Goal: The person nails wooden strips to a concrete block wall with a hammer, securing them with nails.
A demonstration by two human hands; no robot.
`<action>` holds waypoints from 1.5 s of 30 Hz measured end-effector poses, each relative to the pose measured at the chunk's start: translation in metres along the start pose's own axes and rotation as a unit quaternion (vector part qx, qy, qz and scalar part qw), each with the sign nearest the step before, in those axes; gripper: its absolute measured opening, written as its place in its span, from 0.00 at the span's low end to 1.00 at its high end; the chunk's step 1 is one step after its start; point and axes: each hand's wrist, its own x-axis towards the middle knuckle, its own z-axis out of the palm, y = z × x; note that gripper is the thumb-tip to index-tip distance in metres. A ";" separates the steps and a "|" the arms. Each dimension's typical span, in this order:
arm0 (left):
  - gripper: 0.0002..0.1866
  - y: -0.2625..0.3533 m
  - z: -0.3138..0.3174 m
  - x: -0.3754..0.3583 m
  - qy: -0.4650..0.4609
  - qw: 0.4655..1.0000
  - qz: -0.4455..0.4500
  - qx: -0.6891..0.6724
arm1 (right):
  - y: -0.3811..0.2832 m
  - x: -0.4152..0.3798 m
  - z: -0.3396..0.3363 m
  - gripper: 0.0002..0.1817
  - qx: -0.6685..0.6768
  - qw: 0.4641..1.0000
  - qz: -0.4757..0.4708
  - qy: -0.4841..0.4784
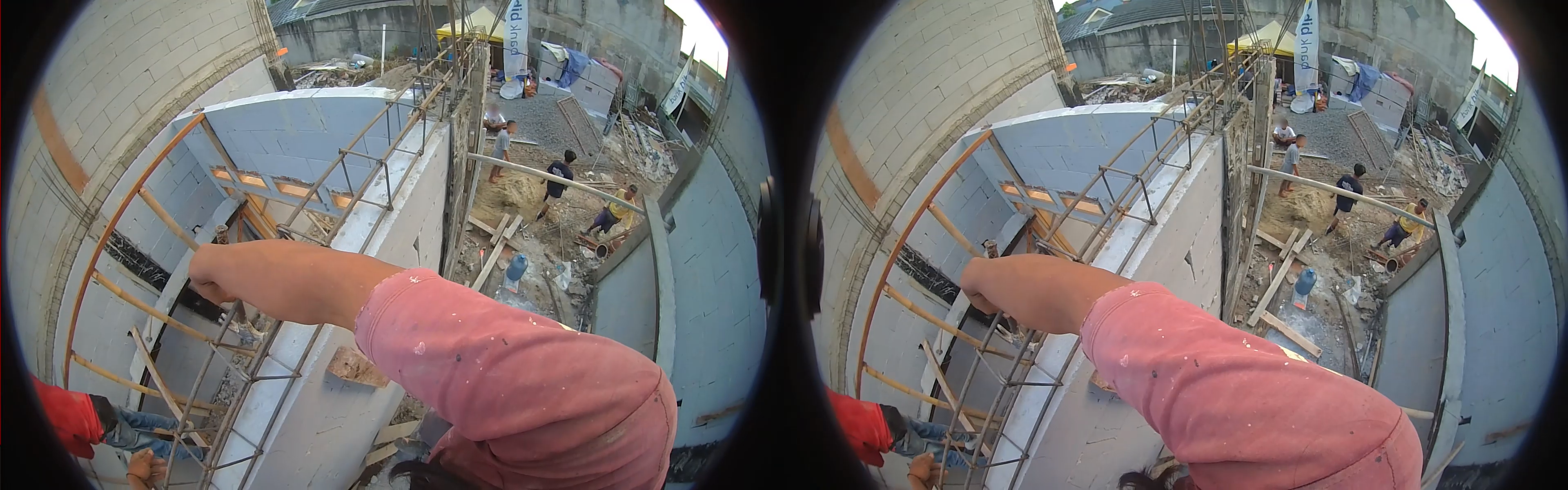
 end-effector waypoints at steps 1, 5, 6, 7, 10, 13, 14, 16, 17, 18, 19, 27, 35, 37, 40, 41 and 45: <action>0.25 0.000 -0.001 -0.001 0.001 1.000 -0.001 -0.001 | -0.001 0.000 0.001 0.15 -0.008 1.000 0.019 0.008; 0.25 -0.003 -0.002 -0.003 0.004 1.000 0.001 0.004 | -0.005 -0.008 0.002 0.19 -0.053 0.998 0.037 0.022; 0.25 -0.004 -0.002 -0.004 0.003 1.000 0.000 0.004 | -0.006 -0.008 0.001 0.19 -0.054 0.998 0.035 0.020; 0.24 -0.005 -0.001 -0.004 0.005 1.000 0.000 0.004 | -0.009 -0.011 -0.001 0.22 -0.069 0.997 0.028 0.000; 0.24 -0.010 -0.002 -0.007 0.008 1.000 0.000 0.005 | -0.004 -0.001 -0.004 0.25 -0.078 0.996 0.007 -0.044; 0.24 -0.014 -0.005 -0.001 0.007 1.000 0.030 0.001 | -0.011 -0.004 -0.004 0.27 -0.082 0.994 0.024 -0.063; 0.24 -0.012 -0.004 -0.004 0.004 0.998 0.057 -0.004 | -0.015 -0.012 -0.004 0.27 -0.090 0.993 0.053 -0.060; 0.25 -0.004 -0.005 -0.010 0.010 1.000 0.014 -0.010 | -0.018 -0.024 -0.006 0.27 -0.084 0.993 0.046 -0.062; 0.25 -0.004 -0.003 -0.013 0.010 1.000 0.010 -0.008 | -0.018 -0.026 -0.006 0.27 -0.077 0.994 0.041 -0.064; 0.25 -0.003 -0.001 -0.016 0.010 1.000 0.012 -0.009 | -0.018 -0.026 -0.006 0.27 -0.077 0.994 0.039 -0.066; 0.25 -0.005 -0.001 -0.015 0.009 1.000 0.015 -0.010 | -0.019 -0.026 -0.006 0.26 -0.071 0.995 0.045 -0.059; 0.26 -0.010 -0.002 -0.007 0.010 1.000 0.028 -0.011 | -0.019 -0.029 -0.005 0.26 -0.037 0.995 0.071 -0.053; 0.26 -0.016 -0.005 -0.007 0.012 0.999 0.039 -0.021 | -0.014 -0.019 -0.002 0.28 -0.061 0.995 0.072 -0.033; 0.26 -0.018 -0.004 -0.007 0.014 0.999 0.043 -0.024 | -0.017 -0.022 -0.004 0.29 -0.071 0.993 0.078 -0.043; 0.26 -0.021 -0.005 -0.005 0.013 0.998 0.050 -0.031 | -0.019 -0.017 -0.005 0.32 -0.093 0.990 0.078 -0.065; 0.26 -0.021 -0.004 -0.004 0.014 0.998 0.052 -0.034 | -0.019 -0.014 -0.005 0.33 -0.105 0.989 0.072 -0.076; 0.27 -0.021 -0.004 -0.001 0.016 0.998 0.060 -0.031 | -0.022 -0.021 -0.005 0.34 -0.099 0.989 0.076 -0.080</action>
